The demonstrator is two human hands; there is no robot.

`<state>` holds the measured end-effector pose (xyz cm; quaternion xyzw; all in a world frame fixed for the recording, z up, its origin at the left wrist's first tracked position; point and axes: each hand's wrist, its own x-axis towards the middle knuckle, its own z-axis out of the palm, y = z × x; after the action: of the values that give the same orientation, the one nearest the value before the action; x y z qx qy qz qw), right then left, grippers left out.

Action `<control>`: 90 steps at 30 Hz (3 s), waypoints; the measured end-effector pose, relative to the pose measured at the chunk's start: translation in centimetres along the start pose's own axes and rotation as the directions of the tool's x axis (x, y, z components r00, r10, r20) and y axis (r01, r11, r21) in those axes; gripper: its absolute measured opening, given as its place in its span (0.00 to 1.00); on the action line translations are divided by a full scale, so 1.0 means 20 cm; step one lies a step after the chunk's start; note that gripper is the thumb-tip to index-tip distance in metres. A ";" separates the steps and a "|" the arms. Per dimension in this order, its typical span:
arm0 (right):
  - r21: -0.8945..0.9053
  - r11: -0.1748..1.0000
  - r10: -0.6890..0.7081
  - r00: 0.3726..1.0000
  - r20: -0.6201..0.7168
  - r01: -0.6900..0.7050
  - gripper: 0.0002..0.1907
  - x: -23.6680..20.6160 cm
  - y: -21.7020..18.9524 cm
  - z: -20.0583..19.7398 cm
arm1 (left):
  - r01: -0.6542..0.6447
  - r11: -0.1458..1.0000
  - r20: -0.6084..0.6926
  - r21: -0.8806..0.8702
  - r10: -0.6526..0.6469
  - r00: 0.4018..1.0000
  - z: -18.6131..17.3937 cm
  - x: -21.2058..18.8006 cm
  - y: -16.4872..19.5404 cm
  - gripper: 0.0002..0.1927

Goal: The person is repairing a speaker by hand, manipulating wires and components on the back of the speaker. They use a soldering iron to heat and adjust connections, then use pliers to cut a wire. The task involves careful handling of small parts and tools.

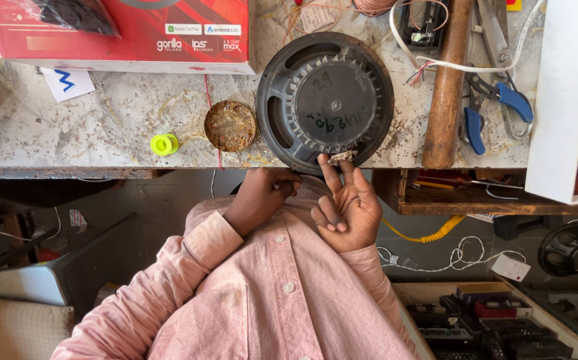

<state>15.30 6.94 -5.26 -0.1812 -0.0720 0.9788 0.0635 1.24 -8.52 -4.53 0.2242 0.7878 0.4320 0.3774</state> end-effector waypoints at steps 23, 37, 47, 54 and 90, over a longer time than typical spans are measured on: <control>-0.106 0.991 -0.092 0.994 -0.055 0.086 0.26 -0.01 0.00 0.03 | 0.016 1.000 0.014 0.001 -0.016 1.000 -0.01 0.01 0.00 0.10; -0.002 0.999 -0.040 0.999 0.003 0.040 0.26 0.01 -0.01 0.00 | 0.011 1.000 0.034 0.001 -0.011 0.999 -0.01 0.02 -0.01 0.11; 0.016 1.000 0.004 1.000 0.016 -0.005 0.25 0.01 -0.03 0.00 | 0.013 1.000 0.029 -0.006 -0.013 0.999 0.01 0.02 -0.05 0.11; -0.010 1.000 -0.004 1.000 0.027 0.005 0.27 0.01 -0.04 -0.01 | 0.024 1.000 0.026 -0.016 -0.024 0.999 0.01 0.02 -0.03 0.11; -0.083 0.996 -0.040 0.998 -0.042 0.036 0.26 0.02 0.00 -0.01 | 0.014 1.000 0.016 0.024 -0.014 1.000 0.00 0.02 0.01 0.12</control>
<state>15.00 7.09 -5.48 -0.2036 -0.1141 0.9694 0.0762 1.04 -8.13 -4.51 0.2265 0.7914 0.4183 0.3839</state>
